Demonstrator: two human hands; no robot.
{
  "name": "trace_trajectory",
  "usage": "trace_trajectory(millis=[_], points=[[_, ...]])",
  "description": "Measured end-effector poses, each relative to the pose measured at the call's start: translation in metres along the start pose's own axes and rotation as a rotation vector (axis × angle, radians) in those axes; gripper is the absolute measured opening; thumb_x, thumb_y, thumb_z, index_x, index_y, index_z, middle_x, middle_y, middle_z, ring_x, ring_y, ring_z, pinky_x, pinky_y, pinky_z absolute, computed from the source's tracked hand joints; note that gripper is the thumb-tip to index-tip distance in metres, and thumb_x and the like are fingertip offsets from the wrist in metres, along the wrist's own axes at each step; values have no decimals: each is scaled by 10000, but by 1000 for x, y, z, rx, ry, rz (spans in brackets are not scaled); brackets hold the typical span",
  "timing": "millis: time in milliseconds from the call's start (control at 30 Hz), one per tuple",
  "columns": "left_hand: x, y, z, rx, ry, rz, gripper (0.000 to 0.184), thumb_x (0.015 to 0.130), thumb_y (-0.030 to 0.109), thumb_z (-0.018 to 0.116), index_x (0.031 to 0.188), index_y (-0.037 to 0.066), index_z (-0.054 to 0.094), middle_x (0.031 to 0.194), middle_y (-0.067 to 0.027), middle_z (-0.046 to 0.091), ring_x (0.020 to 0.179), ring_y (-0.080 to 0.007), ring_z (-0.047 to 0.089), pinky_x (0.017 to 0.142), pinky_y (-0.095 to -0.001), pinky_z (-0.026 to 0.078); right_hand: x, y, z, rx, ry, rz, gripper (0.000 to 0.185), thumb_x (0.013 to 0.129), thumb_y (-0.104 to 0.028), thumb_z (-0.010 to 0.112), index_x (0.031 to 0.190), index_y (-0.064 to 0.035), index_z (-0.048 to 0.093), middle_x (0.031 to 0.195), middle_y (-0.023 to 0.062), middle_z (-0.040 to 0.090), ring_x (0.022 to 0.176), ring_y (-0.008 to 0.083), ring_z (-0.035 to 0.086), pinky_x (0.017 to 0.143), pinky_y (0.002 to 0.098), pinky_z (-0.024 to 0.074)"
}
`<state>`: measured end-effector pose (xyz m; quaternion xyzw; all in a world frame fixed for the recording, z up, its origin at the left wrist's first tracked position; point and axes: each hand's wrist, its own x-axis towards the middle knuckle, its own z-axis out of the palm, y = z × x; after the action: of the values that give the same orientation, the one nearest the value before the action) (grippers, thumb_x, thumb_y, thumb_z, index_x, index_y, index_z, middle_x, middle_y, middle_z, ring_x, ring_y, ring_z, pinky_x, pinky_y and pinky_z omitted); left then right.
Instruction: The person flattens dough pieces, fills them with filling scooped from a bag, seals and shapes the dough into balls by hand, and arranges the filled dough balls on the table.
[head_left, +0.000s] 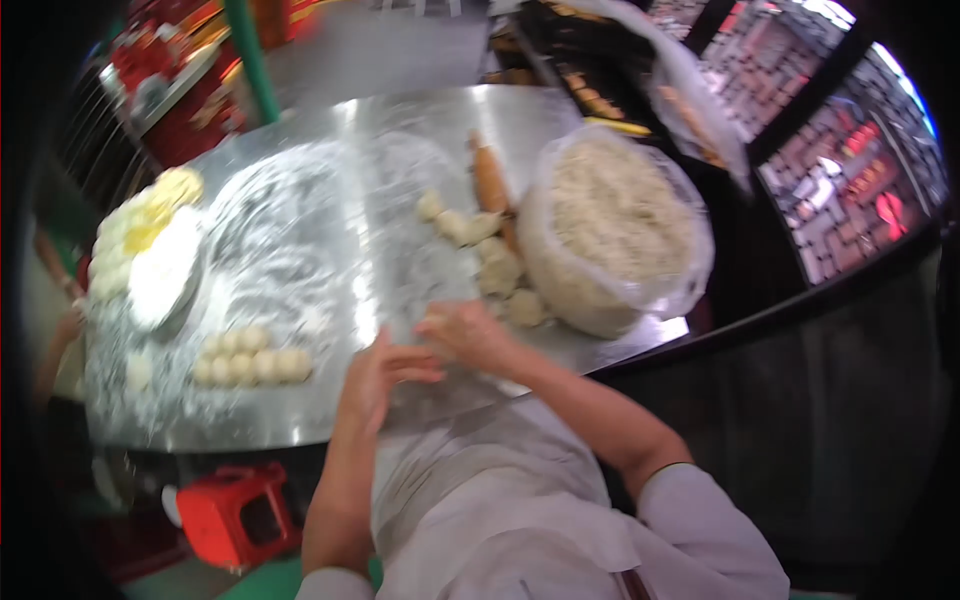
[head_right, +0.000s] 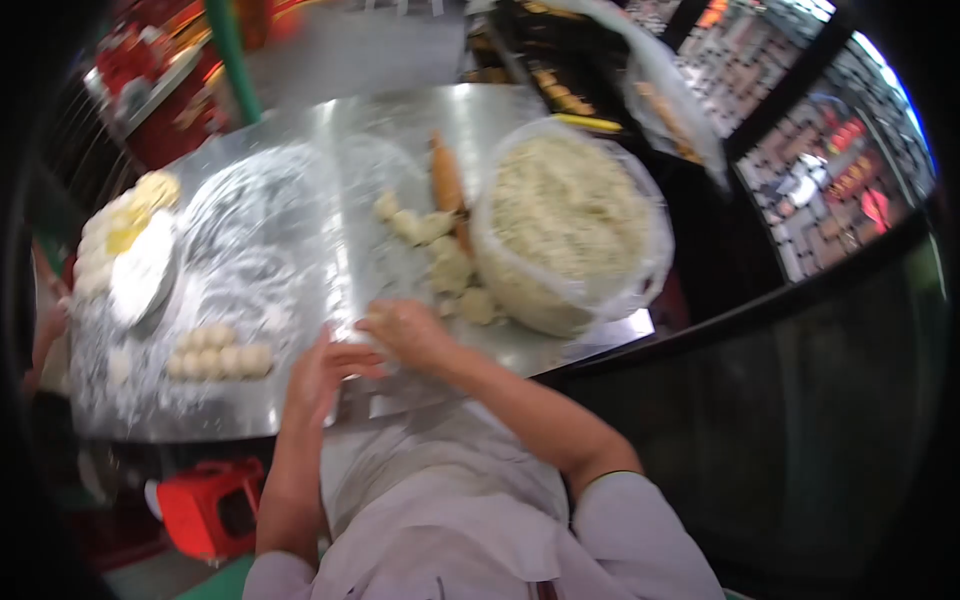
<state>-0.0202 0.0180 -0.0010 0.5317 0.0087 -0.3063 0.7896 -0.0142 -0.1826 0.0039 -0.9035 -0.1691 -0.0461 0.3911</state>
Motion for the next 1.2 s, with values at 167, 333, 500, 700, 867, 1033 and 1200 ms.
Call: trace_trajectory(millis=[167, 333, 500, 700, 867, 1033, 1200], points=[[43, -18, 10, -304, 365, 443, 672, 1081, 514, 294, 1471, -20, 420, 1463, -175, 495, 1354, -270, 489, 1131, -406, 381, -7, -31, 65, 261, 263, -107, 292, 887, -137, 679, 1154, -44, 606, 1149, 212, 632, 1058, 378, 628, 865, 447, 524], [18, -17, 55, -522, 193, 406, 663, 1068, 518, 370, 1496, 12, 392, 1457, -127, 485, 1356, -246, 462, 1132, -365, 352, 22, -24, 58, 190, 478, 8, 535, 975, -233, 584, 1427, 18, 447, 1381, 244, 520, 1265, 421, 494, 1080, 458, 395], [20, -13, 48, -147, 301, 407, 314, 1044, 366, 550, 1018, 54, 574, 955, -31, 562, 915, -137, 573, 836, -324, 488, 15, 8, 63, 287, 208, -46, 572, 1013, -318, 524, 1461, 23, 419, 1393, 261, 512, 1315, 410, 455, 1104, 450, 378], [33, -10, -8, -228, 313, 427, 434, 1049, 448, 506, 989, 23, 574, 1036, -120, 625, 969, -229, 611, 901, -363, 508, -17, -25, 56, 533, 98, 138, 610, 1017, -335, 535, 1502, -19, 342, 1175, 186, 628, 1078, 296, 603, 959, 409, 469], [26, 5, 21, 9, 330, 600, 577, 1061, 407, 470, 1412, -50, 494, 1465, -241, 488, 1404, -340, 448, 1071, -407, 448, -6, -24, 44, 961, -100, 371, 411, 1038, -297, 524, 1328, -6, 498, 842, 63, 647, 702, 122, 611, 610, 270, 507], [31, 2, 14, -153, 471, 498, 374, 1051, 325, 531, 782, 66, 506, 751, -91, 605, 781, -208, 630, 885, -369, 530, -9, -26, 37, 1068, -242, 368, 459, 1058, -386, 479, 1298, 5, 504, 841, 59, 616, 707, 107, 583, 622, 256, 497], [33, -1, 11, -87, 412, 488, 439, 1054, 399, 503, 910, -5, 600, 917, -152, 679, 887, -255, 663, 890, -391, 539, -15, -33, 44, 796, -144, 268, 532, 1049, -431, 492, 1356, 2, 447, 949, 61, 581, 788, 105, 562, 703, 277, 477]])
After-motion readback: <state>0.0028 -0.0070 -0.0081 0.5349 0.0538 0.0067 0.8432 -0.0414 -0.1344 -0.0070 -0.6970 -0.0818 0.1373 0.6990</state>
